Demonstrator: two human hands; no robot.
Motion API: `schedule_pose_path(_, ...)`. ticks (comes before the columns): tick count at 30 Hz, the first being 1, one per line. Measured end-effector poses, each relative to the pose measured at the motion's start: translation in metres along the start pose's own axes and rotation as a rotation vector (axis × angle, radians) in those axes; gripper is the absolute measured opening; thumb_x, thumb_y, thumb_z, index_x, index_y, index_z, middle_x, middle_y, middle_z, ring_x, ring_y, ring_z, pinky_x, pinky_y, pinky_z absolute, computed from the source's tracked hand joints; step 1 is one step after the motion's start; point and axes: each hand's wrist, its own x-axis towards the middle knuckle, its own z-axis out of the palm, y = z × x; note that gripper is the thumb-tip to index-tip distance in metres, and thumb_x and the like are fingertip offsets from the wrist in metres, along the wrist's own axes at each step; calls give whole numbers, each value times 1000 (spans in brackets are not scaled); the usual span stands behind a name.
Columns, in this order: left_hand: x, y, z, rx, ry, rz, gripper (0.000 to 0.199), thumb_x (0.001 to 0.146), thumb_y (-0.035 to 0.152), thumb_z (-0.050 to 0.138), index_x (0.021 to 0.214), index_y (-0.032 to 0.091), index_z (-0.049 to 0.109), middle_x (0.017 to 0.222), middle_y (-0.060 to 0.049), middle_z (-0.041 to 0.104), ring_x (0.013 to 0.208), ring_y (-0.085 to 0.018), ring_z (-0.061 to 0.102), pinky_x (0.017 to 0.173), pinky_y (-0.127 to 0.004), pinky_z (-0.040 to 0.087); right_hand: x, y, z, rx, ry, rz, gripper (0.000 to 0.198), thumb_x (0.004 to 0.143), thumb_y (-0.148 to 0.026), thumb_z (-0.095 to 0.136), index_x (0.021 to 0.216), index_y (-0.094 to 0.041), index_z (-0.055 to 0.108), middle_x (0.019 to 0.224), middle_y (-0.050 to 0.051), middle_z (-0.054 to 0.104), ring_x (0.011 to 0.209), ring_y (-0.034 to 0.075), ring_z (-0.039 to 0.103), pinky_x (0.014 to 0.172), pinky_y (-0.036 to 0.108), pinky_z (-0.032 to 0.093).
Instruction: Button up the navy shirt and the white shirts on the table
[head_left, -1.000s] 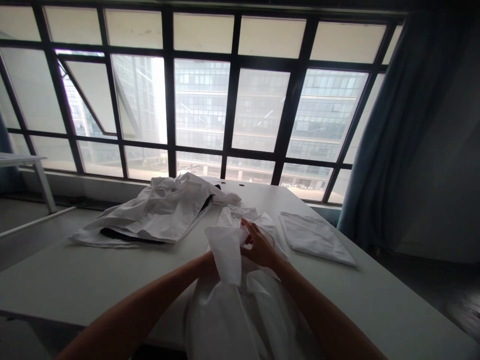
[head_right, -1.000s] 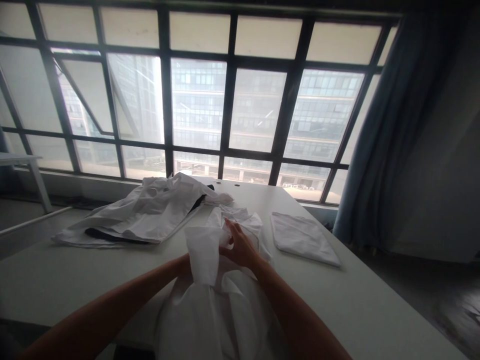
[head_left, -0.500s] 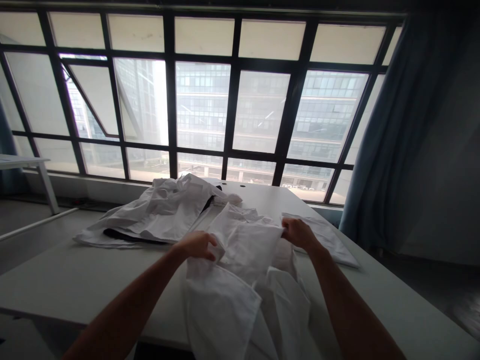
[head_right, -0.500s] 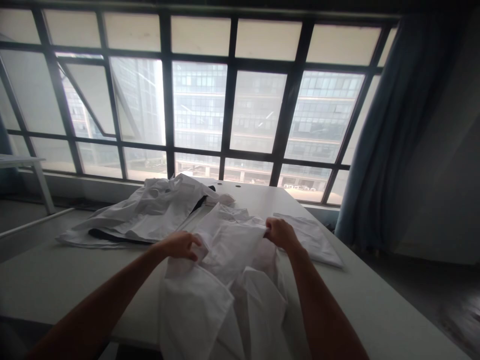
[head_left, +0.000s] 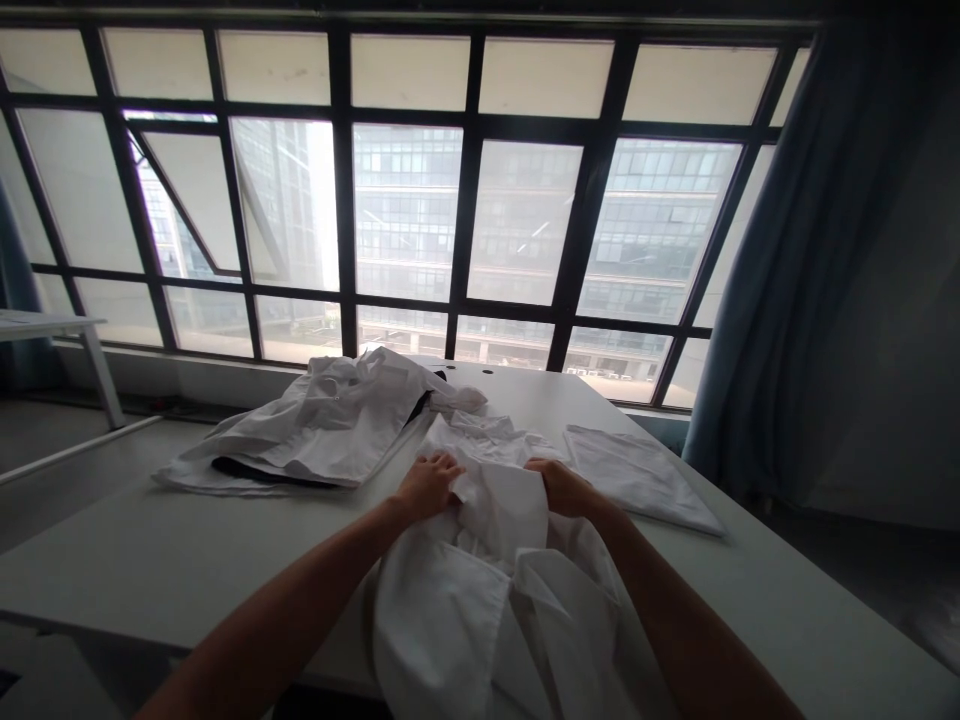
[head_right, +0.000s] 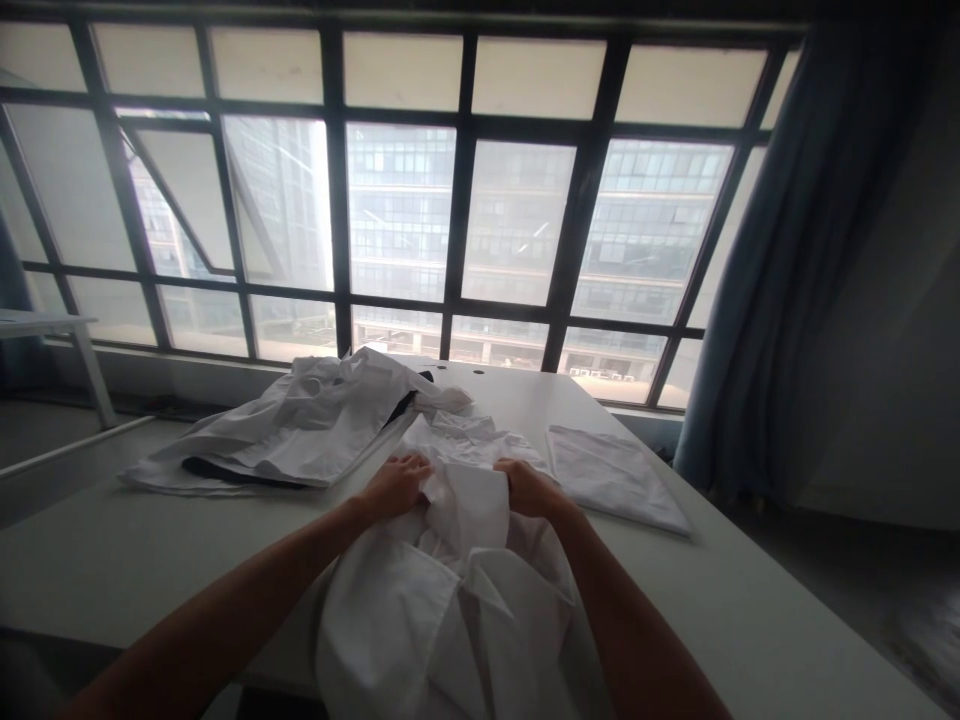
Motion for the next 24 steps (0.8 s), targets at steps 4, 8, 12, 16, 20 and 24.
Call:
schedule_pose_path(4, 1, -16, -18, -71, -24, -152, 22, 89, 24, 52, 89, 17, 73, 100, -12, 71, 92, -25, 66, 80, -34, 46, -17, 27, -32, -180, 158, 152, 23, 70, -27, 57, 53, -20, 42, 56, 1, 52, 59, 16, 48, 56, 27, 32)
schedule_pose_path(8, -13, -54, -65, -103, 315, -516, 25, 91, 25, 44, 89, 18, 68, 92, -10, 72, 89, -24, 67, 75, -30, 45, -43, 65, -64, -320, 373, 359, 45, 73, -57, 63, 54, -22, 43, 56, 6, 57, 61, 21, 52, 58, 30, 35)
schedule_pose_path(12, -34, -92, -88, -114, 552, -705, 29, 91, 24, 38, 96, 15, 65, 95, -13, 69, 94, -26, 65, 80, -33, 47, -47, 81, -60, -326, 362, 448, 53, 77, -71, 57, 70, -18, 61, 74, 12, 68, 74, 28, 62, 67, 34, 43)
schedule_pose_path(16, -38, -92, -68, -47, 545, -424, 57, 78, 26, 57, 133, 16, 50, 136, -15, 54, 125, -31, 50, 99, -41, 42, -28, 56, -35, -183, 119, 297, 68, 73, -67, 67, 116, -15, 66, 120, 17, 66, 108, 32, 61, 93, 39, 45)
schedule_pose_path(20, -28, -64, -40, -71, 172, -152, 67, 73, 25, 64, 137, 17, 49, 133, -15, 58, 120, -31, 55, 100, -41, 42, -10, 22, -6, -87, -77, 239, 85, 73, -64, 70, 141, -17, 50, 122, 16, 66, 106, 31, 64, 93, 40, 46)
schedule_pose_path(24, -18, -38, -28, -229, -16, -66, 43, 76, 25, 62, 119, 20, 64, 96, -9, 72, 89, -27, 67, 77, -32, 48, 2, 7, 24, -115, -163, 215, 51, 80, -44, 68, 123, -17, 66, 108, 13, 71, 94, 27, 67, 83, 35, 49)
